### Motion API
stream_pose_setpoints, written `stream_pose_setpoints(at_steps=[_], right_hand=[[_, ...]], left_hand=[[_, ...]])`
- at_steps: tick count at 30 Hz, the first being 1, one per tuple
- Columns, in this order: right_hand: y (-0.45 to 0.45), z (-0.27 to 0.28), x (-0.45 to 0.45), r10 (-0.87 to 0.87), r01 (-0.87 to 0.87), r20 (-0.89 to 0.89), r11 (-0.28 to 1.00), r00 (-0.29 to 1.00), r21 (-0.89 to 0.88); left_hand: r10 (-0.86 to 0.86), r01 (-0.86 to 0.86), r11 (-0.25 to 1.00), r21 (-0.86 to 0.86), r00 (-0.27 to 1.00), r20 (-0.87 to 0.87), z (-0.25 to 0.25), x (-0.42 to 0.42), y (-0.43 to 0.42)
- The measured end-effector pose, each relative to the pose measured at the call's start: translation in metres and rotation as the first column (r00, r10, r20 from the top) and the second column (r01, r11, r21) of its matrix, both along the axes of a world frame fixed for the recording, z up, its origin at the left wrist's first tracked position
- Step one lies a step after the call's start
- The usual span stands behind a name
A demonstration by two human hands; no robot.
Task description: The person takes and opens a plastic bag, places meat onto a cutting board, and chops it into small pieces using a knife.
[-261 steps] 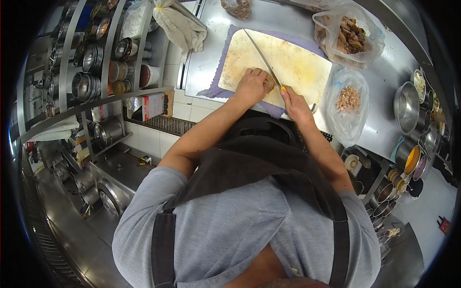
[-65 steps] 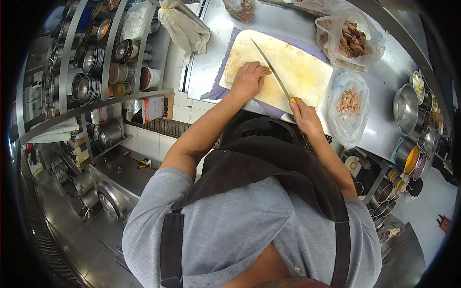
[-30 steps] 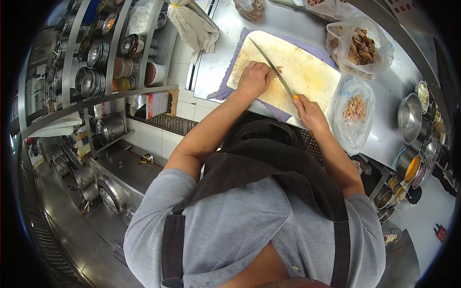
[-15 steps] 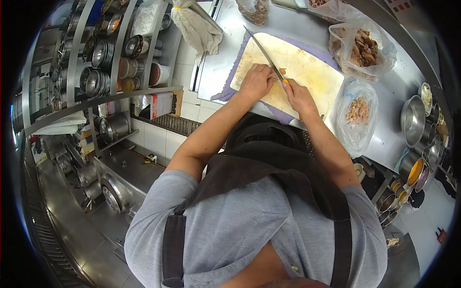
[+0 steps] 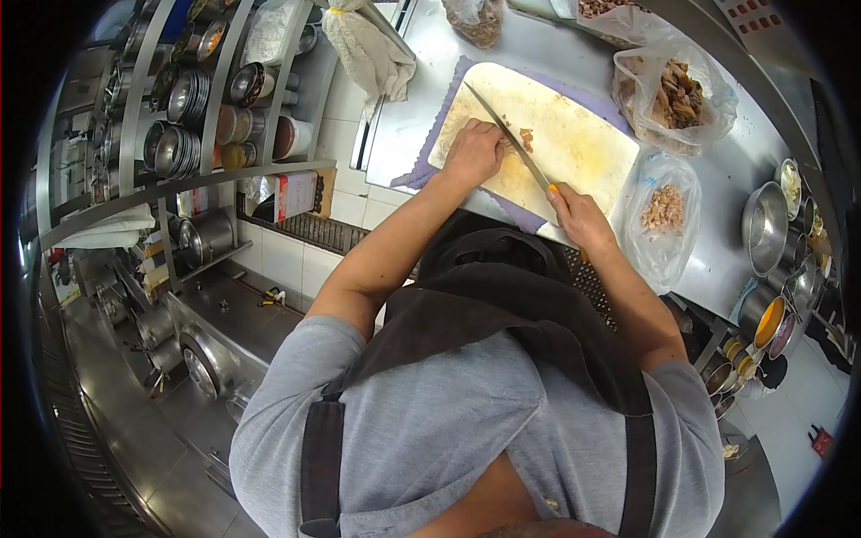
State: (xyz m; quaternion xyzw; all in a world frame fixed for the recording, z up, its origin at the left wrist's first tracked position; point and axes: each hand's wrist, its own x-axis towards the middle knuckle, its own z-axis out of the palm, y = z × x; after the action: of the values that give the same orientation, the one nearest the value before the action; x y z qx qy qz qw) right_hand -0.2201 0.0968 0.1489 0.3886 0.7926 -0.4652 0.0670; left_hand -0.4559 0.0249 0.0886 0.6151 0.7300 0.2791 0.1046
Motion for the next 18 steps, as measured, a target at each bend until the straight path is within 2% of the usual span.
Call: stream_pose_setpoints(at_steps=[2,4,8,10,11,12,13,14,16,18], right_hand=[[0.003,-0.007,-0.016,0.006,-0.006,-0.002,1.0,1.0,-0.018],[0.003,-0.024,-0.041,-0.004,0.015,-0.101,0.995,0.995,0.102],[-0.002,-0.044,-0.057,-0.028,0.036,-0.068,0.992,0.997,0.118],[0.0,-0.07,-0.057,-0.02,0.042,-0.121,0.982,0.993,0.183],[0.002,-0.069,-0.057,0.005,0.006,-0.076,0.988,0.997,0.152],[0.004,-0.089,-0.057,0.01,0.006,-0.113,0.991,0.994,0.136],[0.004,-0.09,-0.058,-0.042,0.078,-0.214,0.984,0.976,0.161],[0.004,-0.054,-0.058,-0.023,0.054,-0.165,0.981,0.986,0.186],[0.002,-0.034,-0.059,-0.018,0.038,-0.126,0.986,0.992,0.16],[0.0,-0.037,-0.058,0.002,0.028,-0.139,0.976,0.99,0.215]], left_hand=[[-0.028,0.029,0.998,0.052,0.999,-0.016,-0.001,0.0,0.0],[-0.025,0.026,0.998,0.058,1.0,-0.013,-0.001,-0.001,0.002],[-0.019,0.018,0.997,0.081,1.0,0.009,0.002,0.001,0.001],[0.018,-0.021,0.998,-0.06,0.999,-0.044,-0.006,0.002,0.001],[0.049,-0.055,0.99,-0.127,0.997,-0.055,-0.003,0.004,0.002],[0.011,-0.021,0.987,-0.161,0.998,-0.065,-0.012,0.0,0.002],[0.037,-0.05,0.991,-0.127,0.994,-0.107,-0.014,0.0,0.004],[0.063,-0.063,0.998,-0.004,0.996,-0.071,-0.011,0.003,0.003],[0.055,-0.054,0.998,0.012,0.996,-0.064,0.003,0.005,-0.001],[0.056,-0.055,0.998,0.02,0.996,-0.065,0.008,0.01,-0.003]])
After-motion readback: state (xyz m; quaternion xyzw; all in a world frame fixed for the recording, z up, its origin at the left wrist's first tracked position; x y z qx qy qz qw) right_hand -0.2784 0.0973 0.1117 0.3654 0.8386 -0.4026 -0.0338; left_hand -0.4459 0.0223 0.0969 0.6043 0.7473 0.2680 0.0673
